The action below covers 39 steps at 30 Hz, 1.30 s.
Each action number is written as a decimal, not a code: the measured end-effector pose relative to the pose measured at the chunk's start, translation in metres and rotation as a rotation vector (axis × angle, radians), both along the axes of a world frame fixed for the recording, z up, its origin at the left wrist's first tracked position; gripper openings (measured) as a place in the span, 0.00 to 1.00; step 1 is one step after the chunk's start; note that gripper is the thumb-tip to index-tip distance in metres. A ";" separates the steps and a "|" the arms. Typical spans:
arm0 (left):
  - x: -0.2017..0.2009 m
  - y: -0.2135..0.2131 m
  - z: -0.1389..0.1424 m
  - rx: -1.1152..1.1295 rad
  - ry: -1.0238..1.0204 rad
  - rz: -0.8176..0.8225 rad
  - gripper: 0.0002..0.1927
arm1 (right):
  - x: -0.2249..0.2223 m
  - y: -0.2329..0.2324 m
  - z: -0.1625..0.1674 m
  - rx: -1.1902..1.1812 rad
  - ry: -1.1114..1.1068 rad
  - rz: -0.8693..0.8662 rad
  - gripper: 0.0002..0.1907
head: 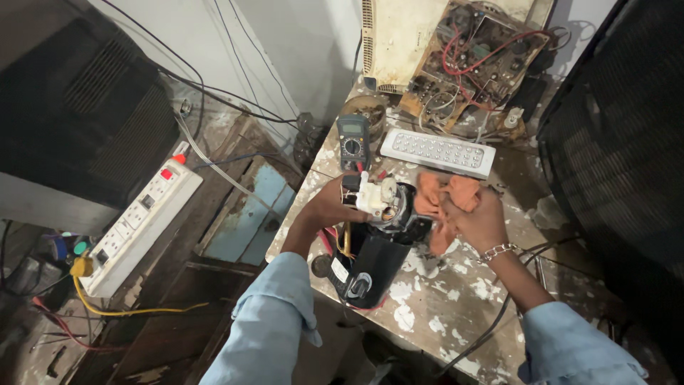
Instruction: The person unscrews the base of a blender motor housing with a screwdriver, separates the motor parts and removes internal components, then wipes the housing and parts with an orange cloth while handling the disassembled pieces on the workbench.
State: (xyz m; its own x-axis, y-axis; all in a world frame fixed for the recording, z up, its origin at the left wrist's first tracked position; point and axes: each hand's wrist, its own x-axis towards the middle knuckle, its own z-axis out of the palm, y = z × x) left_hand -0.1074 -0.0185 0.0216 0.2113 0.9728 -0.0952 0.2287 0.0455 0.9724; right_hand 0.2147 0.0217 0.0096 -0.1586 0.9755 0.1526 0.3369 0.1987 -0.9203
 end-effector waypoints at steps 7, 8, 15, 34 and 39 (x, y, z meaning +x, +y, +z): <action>0.001 0.004 0.005 -0.049 0.149 -0.032 0.41 | -0.047 0.006 0.007 0.045 0.455 -0.173 0.14; 0.002 0.005 0.006 -0.050 0.147 -0.039 0.43 | -0.055 0.008 0.010 -0.053 0.538 -0.221 0.15; 0.007 0.006 0.014 0.002 0.188 -0.135 0.44 | -0.030 0.014 0.032 -0.467 0.259 0.681 0.31; 0.033 0.004 0.025 0.046 0.267 0.109 0.30 | -0.030 -0.060 0.006 0.330 -0.257 -0.001 0.26; 0.031 0.000 0.026 0.092 0.244 0.053 0.35 | -0.005 -0.043 0.013 0.293 -0.048 -0.032 0.29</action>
